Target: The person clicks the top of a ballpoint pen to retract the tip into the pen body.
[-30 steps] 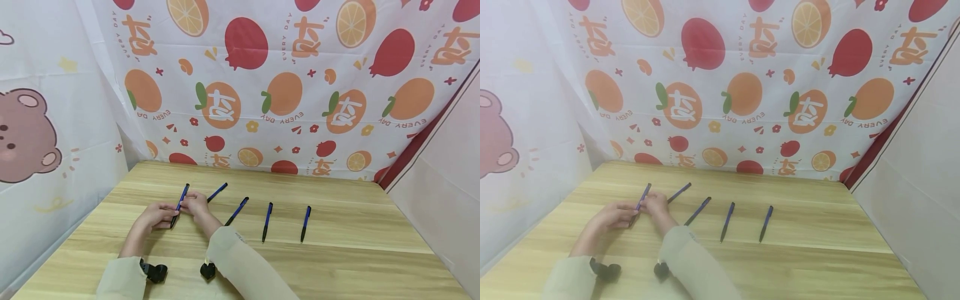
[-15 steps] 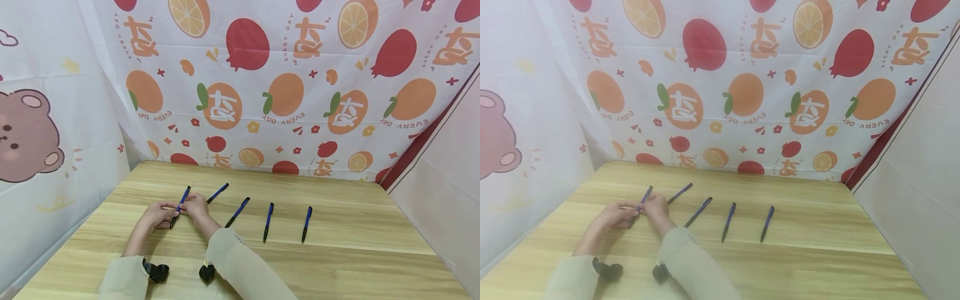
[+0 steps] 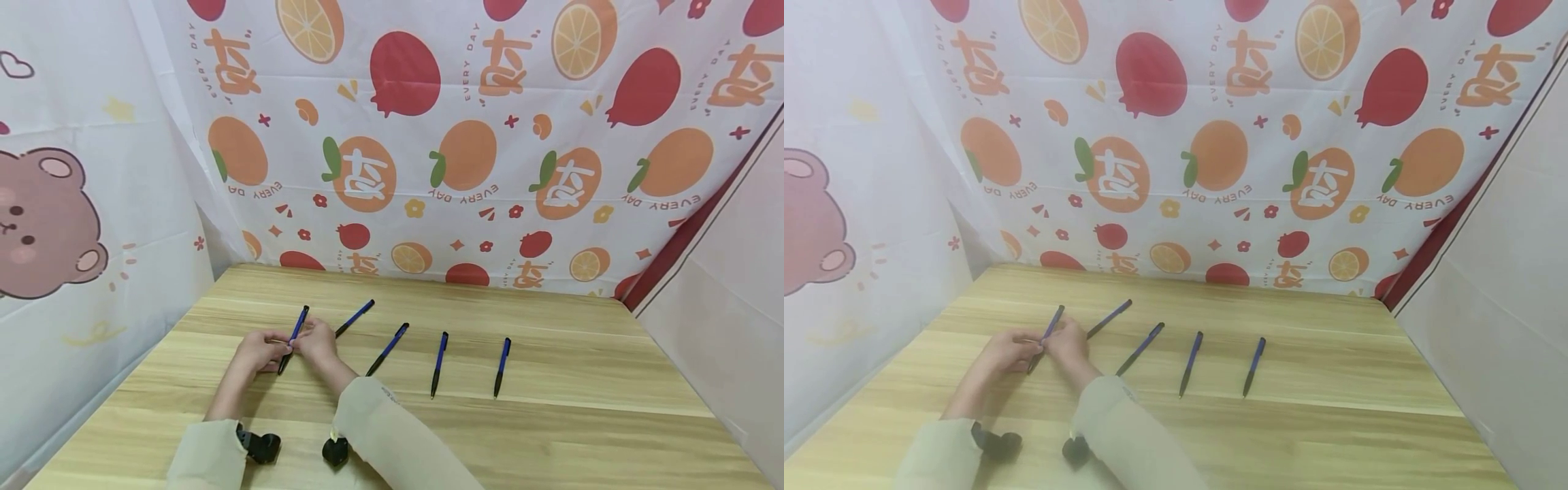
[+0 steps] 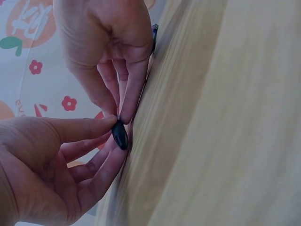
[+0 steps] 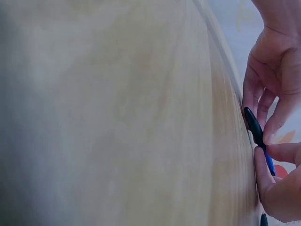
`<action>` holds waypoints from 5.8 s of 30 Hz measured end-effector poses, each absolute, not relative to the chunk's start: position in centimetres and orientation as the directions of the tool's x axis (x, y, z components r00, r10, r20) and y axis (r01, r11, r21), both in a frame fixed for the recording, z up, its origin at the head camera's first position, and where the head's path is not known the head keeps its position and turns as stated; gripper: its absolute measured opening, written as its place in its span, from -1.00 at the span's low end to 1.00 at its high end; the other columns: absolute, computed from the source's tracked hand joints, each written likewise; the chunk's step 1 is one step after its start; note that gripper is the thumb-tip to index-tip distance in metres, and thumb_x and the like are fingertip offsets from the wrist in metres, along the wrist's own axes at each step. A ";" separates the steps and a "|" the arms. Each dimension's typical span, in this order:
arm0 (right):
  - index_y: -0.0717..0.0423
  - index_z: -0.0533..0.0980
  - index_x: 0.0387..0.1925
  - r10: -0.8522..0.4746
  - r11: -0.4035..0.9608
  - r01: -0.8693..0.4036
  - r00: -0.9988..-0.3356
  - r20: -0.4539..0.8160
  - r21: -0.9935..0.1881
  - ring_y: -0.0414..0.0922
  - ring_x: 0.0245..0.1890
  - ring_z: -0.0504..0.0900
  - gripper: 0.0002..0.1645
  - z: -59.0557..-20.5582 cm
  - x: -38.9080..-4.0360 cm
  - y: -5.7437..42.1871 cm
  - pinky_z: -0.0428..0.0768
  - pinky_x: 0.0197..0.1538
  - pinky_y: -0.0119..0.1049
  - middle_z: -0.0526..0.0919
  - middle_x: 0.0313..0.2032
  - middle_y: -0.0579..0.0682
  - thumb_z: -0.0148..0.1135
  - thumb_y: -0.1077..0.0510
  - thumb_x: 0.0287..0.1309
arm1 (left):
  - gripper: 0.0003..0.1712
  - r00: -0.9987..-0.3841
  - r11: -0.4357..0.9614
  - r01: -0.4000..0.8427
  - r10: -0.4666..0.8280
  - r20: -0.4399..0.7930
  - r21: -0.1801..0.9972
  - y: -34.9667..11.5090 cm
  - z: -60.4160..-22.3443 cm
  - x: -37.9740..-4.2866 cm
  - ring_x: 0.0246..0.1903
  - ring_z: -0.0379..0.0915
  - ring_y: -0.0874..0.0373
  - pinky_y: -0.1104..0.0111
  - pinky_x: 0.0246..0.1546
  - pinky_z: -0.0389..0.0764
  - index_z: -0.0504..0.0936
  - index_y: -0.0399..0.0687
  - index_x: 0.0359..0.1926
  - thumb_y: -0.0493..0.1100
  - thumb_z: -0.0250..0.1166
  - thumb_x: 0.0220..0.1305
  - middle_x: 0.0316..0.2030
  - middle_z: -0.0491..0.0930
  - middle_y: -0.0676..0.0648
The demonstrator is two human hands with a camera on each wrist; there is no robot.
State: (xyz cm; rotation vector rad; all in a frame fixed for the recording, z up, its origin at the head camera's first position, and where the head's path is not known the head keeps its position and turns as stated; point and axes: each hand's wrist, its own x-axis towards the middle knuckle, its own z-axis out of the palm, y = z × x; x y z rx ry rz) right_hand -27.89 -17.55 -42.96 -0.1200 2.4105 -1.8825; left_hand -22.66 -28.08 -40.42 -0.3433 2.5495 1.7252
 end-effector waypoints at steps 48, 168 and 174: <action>0.36 0.56 -0.22 -0.231 -0.055 0.207 -0.954 -0.190 -0.977 0.06 -0.37 0.66 -0.77 -41.3 -27.7 -15.2 0.61 -0.29 -0.26 0.63 -0.44 0.15 0.19 0.47 0.01 | -0.64 -0.968 0.529 -0.227 -0.218 -0.128 0.818 -27.1 -38.9 -22.9 -0.50 0.46 0.13 0.29 -0.52 0.56 0.46 -0.48 -0.02 -0.29 0.15 0.23 -0.36 0.59 -0.21; 0.42 0.36 0.06 -0.201 -0.252 0.310 -0.943 -0.264 -0.917 0.03 -0.18 0.61 -0.57 -39.8 -33.6 -6.2 0.52 -0.06 -0.27 0.58 -0.26 0.22 0.10 0.21 0.25 | -0.79 -0.965 0.662 0.017 -0.187 0.187 0.750 -18.7 -38.8 -27.4 -0.44 0.47 0.10 0.37 -0.54 0.42 0.64 -0.26 -0.18 -0.33 0.31 0.11 -0.38 0.57 -0.06; 0.47 0.40 0.00 -0.190 -0.315 0.337 -0.938 -0.289 -0.887 -0.03 -0.30 0.62 -0.65 -39.3 -33.4 -6.2 0.50 -0.02 -0.21 0.57 -0.42 0.14 0.08 0.32 0.22 | -0.79 -0.963 0.661 0.060 -0.159 0.217 0.748 -18.1 -38.6 -27.1 -0.44 0.49 0.07 0.35 -0.53 0.44 0.64 -0.29 -0.20 -0.36 0.32 0.08 -0.39 0.58 -0.09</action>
